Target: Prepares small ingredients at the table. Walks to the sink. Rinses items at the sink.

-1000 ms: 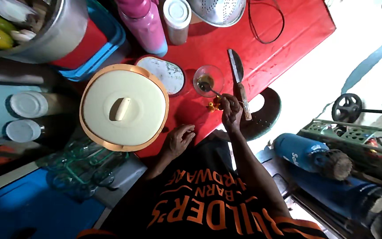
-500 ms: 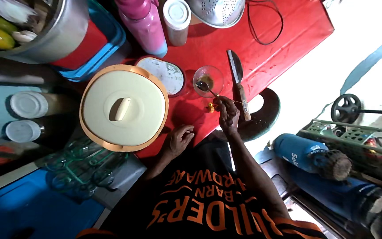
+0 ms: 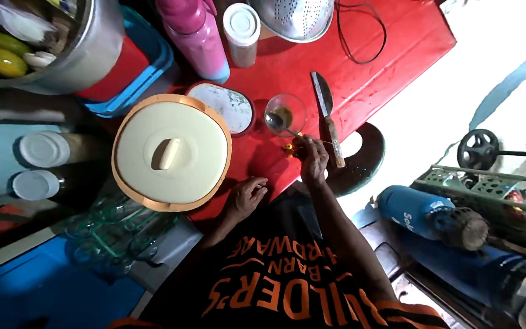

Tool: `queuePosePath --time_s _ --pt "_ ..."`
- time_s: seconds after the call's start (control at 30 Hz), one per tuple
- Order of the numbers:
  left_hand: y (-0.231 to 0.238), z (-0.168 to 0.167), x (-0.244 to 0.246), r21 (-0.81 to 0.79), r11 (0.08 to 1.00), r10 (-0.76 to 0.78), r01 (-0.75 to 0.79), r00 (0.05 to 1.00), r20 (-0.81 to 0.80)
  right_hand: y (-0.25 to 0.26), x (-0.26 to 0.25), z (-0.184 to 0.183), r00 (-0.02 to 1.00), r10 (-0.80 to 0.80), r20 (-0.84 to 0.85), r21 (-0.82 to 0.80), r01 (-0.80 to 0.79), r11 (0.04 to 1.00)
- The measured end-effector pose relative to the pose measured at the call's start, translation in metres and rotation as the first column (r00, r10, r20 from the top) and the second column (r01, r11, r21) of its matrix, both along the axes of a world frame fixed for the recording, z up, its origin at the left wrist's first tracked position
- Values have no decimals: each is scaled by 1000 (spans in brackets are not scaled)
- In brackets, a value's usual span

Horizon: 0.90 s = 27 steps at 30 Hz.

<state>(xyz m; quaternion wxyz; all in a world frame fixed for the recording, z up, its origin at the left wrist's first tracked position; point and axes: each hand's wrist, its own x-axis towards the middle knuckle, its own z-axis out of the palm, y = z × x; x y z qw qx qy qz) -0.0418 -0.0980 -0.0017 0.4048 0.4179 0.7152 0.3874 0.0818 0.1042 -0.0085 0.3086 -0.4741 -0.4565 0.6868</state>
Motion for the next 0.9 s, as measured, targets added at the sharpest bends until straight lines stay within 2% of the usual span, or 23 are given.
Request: queuePosePath --time_s 0.47,0.7,0.9 --pt "-1 -2 -1 -24 1000 -15 15 1000 -6 2 -4 -3 997 -71 -24 -43 70 997" --pt "-8 -4 5 -6 999 -37 37 995 -89 -1 24 8 993 -80 -86 65 86 994" --pt "7 28 36 -18 979 -202 202 964 -172 -7 94 62 955 -225 -192 75 243 967"
